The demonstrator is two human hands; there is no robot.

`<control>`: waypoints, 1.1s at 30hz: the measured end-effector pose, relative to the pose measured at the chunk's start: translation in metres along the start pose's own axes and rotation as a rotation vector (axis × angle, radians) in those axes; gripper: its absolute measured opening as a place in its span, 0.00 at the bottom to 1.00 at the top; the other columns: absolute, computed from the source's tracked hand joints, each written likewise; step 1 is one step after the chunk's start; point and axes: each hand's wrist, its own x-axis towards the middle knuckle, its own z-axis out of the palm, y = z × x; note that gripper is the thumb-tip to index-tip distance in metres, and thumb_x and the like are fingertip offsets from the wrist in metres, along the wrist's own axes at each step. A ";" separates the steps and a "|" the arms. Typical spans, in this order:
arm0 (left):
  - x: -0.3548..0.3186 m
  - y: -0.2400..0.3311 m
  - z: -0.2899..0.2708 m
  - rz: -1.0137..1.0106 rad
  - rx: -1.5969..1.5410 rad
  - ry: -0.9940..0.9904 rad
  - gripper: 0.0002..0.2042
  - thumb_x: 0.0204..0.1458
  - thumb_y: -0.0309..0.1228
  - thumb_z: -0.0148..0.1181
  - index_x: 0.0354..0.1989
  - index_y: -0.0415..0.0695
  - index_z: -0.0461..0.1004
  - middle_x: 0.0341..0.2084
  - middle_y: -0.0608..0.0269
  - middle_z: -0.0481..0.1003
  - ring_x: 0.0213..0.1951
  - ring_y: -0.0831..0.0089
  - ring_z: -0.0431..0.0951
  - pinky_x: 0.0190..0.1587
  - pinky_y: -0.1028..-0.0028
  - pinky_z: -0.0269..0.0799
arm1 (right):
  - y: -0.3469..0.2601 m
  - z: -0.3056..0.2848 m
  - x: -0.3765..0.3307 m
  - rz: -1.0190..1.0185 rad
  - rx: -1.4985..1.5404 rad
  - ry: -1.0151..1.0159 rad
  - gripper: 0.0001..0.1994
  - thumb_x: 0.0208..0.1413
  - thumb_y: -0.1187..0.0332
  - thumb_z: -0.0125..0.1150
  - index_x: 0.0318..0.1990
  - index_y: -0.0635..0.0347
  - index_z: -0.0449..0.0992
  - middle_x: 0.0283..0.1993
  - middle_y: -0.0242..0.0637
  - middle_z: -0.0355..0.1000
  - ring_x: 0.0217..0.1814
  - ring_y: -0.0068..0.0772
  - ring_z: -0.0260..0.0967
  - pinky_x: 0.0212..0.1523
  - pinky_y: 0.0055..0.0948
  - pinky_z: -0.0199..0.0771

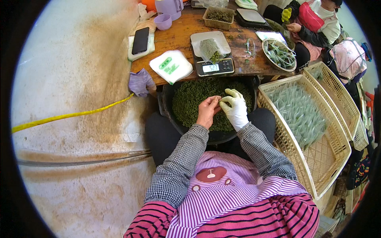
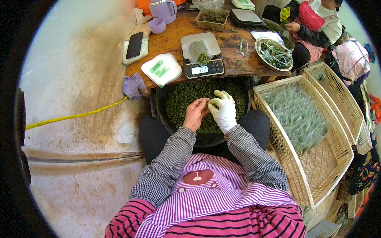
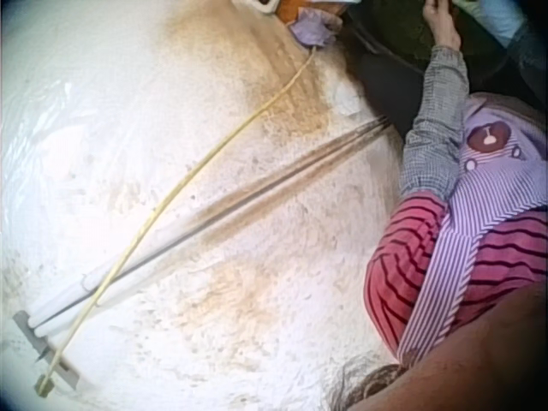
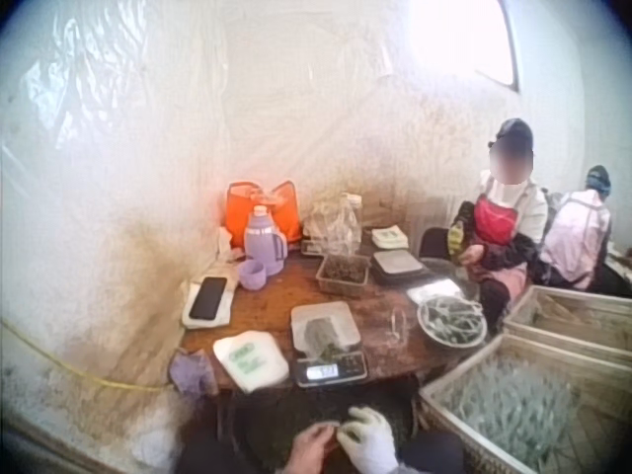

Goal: The person scoops green tea leaves from a large bowl, places them into small plastic bags, weighs each bag on a digital scale, and then places the sealed bags into a basket. The process is repeated continuously.

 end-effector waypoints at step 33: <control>-0.006 0.030 0.011 0.969 0.647 0.072 0.06 0.54 0.28 0.57 0.36 0.40 0.77 0.37 0.61 0.78 0.50 0.63 0.73 0.52 0.65 0.68 | -0.042 -0.058 0.077 0.157 -0.305 -0.443 0.14 0.48 0.58 0.53 0.32 0.55 0.81 0.31 0.44 0.76 0.36 0.45 0.75 0.42 0.37 0.73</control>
